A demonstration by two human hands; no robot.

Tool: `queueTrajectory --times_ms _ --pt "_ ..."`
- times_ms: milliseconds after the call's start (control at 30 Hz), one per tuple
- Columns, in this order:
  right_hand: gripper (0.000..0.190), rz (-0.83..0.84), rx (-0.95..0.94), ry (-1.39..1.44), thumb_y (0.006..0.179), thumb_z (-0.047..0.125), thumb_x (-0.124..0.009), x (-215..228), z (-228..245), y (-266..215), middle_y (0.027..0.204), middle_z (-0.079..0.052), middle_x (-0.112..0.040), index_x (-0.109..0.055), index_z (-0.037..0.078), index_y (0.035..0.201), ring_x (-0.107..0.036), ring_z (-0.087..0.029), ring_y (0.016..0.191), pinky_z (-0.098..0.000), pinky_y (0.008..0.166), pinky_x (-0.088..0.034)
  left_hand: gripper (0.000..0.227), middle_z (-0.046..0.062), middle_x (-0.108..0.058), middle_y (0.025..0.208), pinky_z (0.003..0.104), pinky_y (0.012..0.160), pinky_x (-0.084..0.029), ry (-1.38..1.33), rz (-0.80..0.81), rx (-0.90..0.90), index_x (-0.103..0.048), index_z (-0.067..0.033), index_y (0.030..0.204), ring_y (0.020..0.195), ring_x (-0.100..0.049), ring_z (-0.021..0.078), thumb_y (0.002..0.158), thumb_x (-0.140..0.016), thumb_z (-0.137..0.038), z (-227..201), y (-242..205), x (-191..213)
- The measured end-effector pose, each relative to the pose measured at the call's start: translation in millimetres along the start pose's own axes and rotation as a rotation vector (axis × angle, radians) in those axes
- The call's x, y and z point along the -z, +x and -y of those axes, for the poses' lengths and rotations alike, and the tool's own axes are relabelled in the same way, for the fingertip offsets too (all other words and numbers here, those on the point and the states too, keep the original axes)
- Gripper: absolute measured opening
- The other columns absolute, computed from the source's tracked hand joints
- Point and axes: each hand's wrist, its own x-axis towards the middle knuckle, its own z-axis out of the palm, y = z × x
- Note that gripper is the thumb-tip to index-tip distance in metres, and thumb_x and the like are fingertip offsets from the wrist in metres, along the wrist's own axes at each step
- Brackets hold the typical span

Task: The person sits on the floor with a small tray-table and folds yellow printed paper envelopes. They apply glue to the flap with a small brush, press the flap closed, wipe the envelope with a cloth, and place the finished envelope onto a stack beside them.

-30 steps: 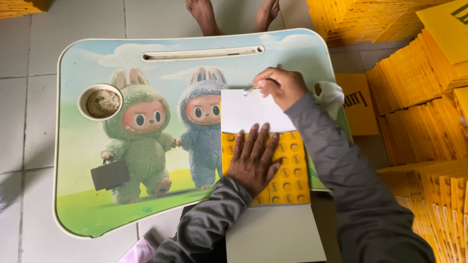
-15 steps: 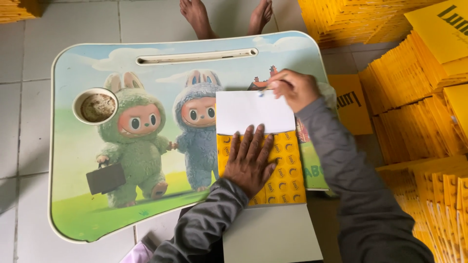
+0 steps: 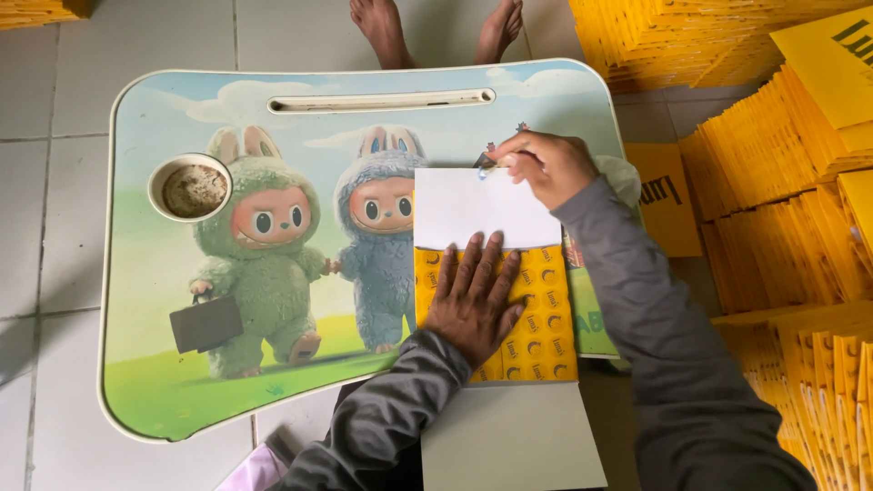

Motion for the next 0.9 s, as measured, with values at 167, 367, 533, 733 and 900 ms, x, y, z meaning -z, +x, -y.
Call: queueTrajectory --times_ms 167,367,533,733,900 --pt "0.015 -0.004 0.036 0.031 0.103 0.004 -0.065 -20 -11 6 0.085 -0.018 -0.076 -0.075 0.005 0.114 -0.076 -0.027 0.075 -0.0387 0.072 -0.062 0.069 0.018 0.001 0.169 0.058 0.121 0.005 0.028 0.008 -0.001 -0.005 -0.0163 0.164 0.155 0.002 0.0375 0.105 -0.015 -0.052 -1 2 -1" --pt "0.014 0.047 0.138 0.089 0.103 0.009 -0.064 -72 -2 36 0.083 -0.011 -0.075 -0.075 0.009 0.113 -0.077 -0.024 0.075 -0.0368 0.071 -0.063 0.069 0.019 0.0 0.169 0.058 0.122 0.004 0.007 0.011 -0.005 -0.008 -0.0154 0.163 0.156 0.002 0.0391 0.106 -0.016 -0.052 0 0 4" --pt "0.012 0.06 0.143 0.034 0.103 0.01 -0.065 -51 2 27 0.082 -0.011 -0.075 -0.074 0.011 0.112 -0.077 -0.023 0.075 -0.0373 0.072 -0.063 0.069 0.019 0.001 0.169 0.058 0.122 0.005 -0.021 0.021 -0.008 -0.006 -0.0155 0.163 0.156 0.002 0.0386 0.105 -0.015 -0.052 0 0 3" --pt "0.014 0.101 0.053 -0.117 0.104 0.005 -0.063 -12 -4 6 0.093 -0.014 -0.075 -0.07 0.006 0.116 -0.076 -0.026 0.078 -0.0404 0.074 -0.063 0.069 0.019 -0.001 0.169 0.058 0.122 0.005 0.013 0.016 0.001 -0.007 -0.0157 0.163 0.155 0.001 0.0376 0.105 -0.015 -0.052 -1 1 3" --pt "0.02 0.144 0.054 0.012 0.106 0.003 -0.057 -49 -1 24 0.103 -0.018 -0.074 -0.068 0.003 0.122 -0.076 -0.029 0.085 -0.0426 0.084 -0.063 0.069 0.019 0.001 0.169 0.059 0.121 0.006 -0.022 0.016 0.0 -0.006 -0.0161 0.163 0.155 0.003 0.0388 0.106 -0.015 -0.052 -1 0 2"
